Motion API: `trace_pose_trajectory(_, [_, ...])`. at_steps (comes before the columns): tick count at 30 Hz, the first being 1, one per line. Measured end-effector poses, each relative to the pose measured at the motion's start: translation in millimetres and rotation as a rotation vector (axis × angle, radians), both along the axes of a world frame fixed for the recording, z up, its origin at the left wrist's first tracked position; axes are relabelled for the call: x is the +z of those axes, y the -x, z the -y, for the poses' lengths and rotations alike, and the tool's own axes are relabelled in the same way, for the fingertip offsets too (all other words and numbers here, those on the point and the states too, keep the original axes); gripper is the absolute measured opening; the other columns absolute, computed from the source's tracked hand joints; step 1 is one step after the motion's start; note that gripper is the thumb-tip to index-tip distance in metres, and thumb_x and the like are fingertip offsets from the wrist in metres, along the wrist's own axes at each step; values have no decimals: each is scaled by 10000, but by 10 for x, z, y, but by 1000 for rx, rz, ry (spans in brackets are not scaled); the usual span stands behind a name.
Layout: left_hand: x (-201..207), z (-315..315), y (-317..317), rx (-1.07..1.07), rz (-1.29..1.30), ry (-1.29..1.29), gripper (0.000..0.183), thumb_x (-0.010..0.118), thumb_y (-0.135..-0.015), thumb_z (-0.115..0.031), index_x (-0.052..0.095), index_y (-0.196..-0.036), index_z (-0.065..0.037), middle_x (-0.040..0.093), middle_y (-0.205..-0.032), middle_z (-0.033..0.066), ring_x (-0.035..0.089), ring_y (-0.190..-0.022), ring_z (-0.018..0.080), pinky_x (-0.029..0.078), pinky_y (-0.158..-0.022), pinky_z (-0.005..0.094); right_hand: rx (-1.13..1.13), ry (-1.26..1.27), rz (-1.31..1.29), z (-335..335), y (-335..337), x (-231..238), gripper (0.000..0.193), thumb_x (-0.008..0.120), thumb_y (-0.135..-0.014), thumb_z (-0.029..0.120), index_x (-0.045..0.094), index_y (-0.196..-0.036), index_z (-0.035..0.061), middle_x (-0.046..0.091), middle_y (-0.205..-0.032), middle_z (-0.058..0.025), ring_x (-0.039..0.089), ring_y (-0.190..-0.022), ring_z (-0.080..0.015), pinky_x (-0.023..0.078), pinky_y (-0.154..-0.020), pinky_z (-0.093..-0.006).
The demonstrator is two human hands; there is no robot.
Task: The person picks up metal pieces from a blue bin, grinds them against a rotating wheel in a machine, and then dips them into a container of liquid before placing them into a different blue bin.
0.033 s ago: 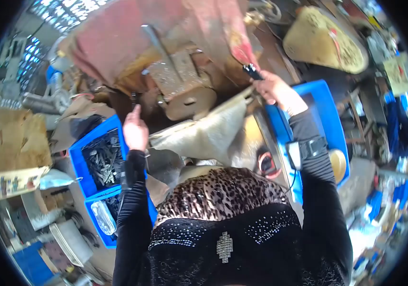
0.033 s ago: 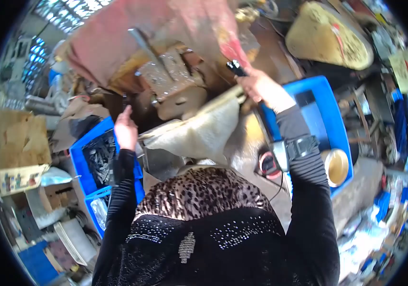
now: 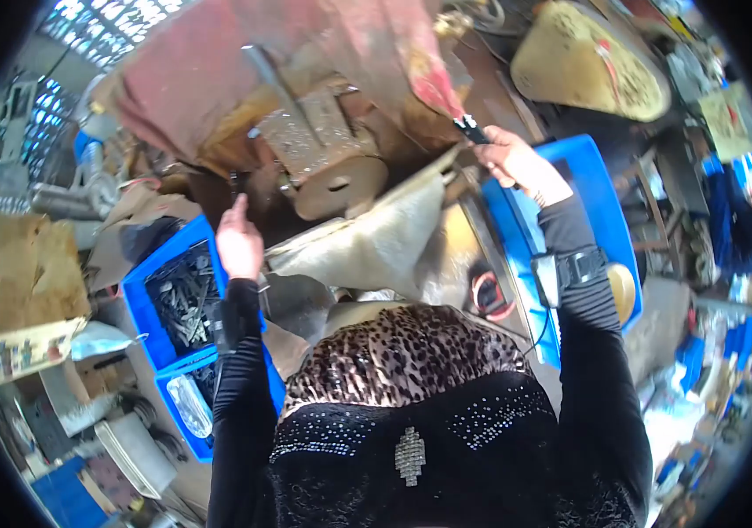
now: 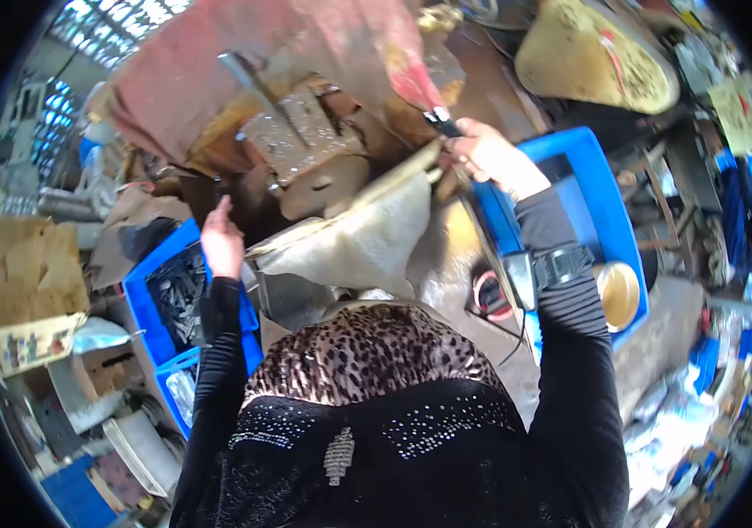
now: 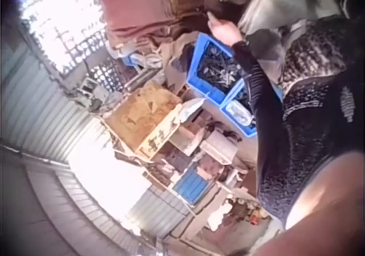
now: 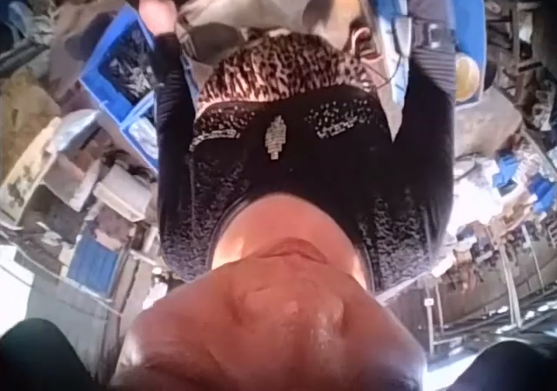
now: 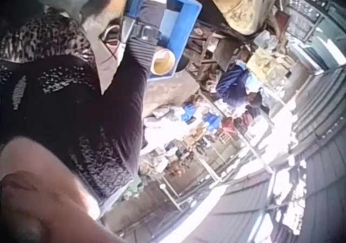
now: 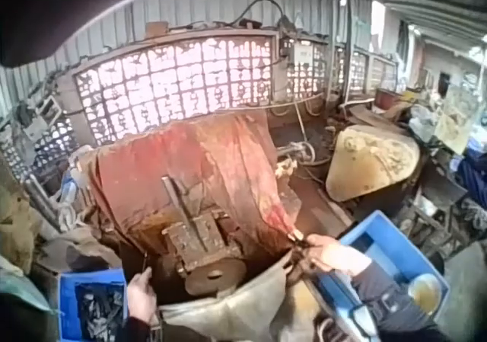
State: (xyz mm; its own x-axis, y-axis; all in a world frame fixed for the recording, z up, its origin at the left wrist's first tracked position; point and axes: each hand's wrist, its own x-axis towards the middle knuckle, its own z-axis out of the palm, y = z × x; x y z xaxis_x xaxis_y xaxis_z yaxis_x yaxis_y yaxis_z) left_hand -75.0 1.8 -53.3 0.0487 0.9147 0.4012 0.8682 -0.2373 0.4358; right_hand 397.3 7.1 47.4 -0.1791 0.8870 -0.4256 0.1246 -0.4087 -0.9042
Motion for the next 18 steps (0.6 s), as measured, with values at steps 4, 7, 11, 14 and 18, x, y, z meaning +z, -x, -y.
trace_pose_trajectory(4, [-37,-12,33,58,54,117,495,496,-777,50,596,-1254,-32,658,-1037,197,642,-895,358,516,-801,429,74,-162,992,395,-1087,-574,287,520,-802,117,660,-1003,-32,680,-892,-256,671,-814,-396,515,-712,-454])
trace_pose_trajectory(7, [-38,-22,38,61,27,129,490,487,-796,54,594,-1264,-44,659,-1074,190,646,-890,339,517,-796,416,429,68,1190,808,-1750,-1132,247,529,-779,140,700,-864,-16,689,-876,-247,690,-827,-344,521,-717,-443])
trace_pose_trajectory(11, [-35,-19,39,63,82,178,526,464,-795,78,577,-1295,-43,658,-1098,174,645,-743,256,532,-686,351,623,473,1106,1246,-2011,-1699,241,561,-748,160,686,-828,-30,682,-763,-169,668,-685,-265,510,-615,-410])
trace_pose_trajectory(14, [-34,-21,42,61,100,215,536,450,-796,87,572,-1302,-38,654,-1113,172,632,-707,222,529,-648,332,448,636,987,1400,-1898,-1775,277,518,-793,106,669,-951,-64,697,-846,-177,694,-724,-252,542,-632,-395])
trace_pose_trajectory(18, [-43,-41,55,63,86,234,538,439,-800,91,572,-1306,-35,654,-1113,170,601,-630,177,521,-612,312,277,728,893,1416,-1763,-1703,320,489,-823,124,648,-1033,-59,688,-820,-175,692,-668,-240,548,-594,-380])
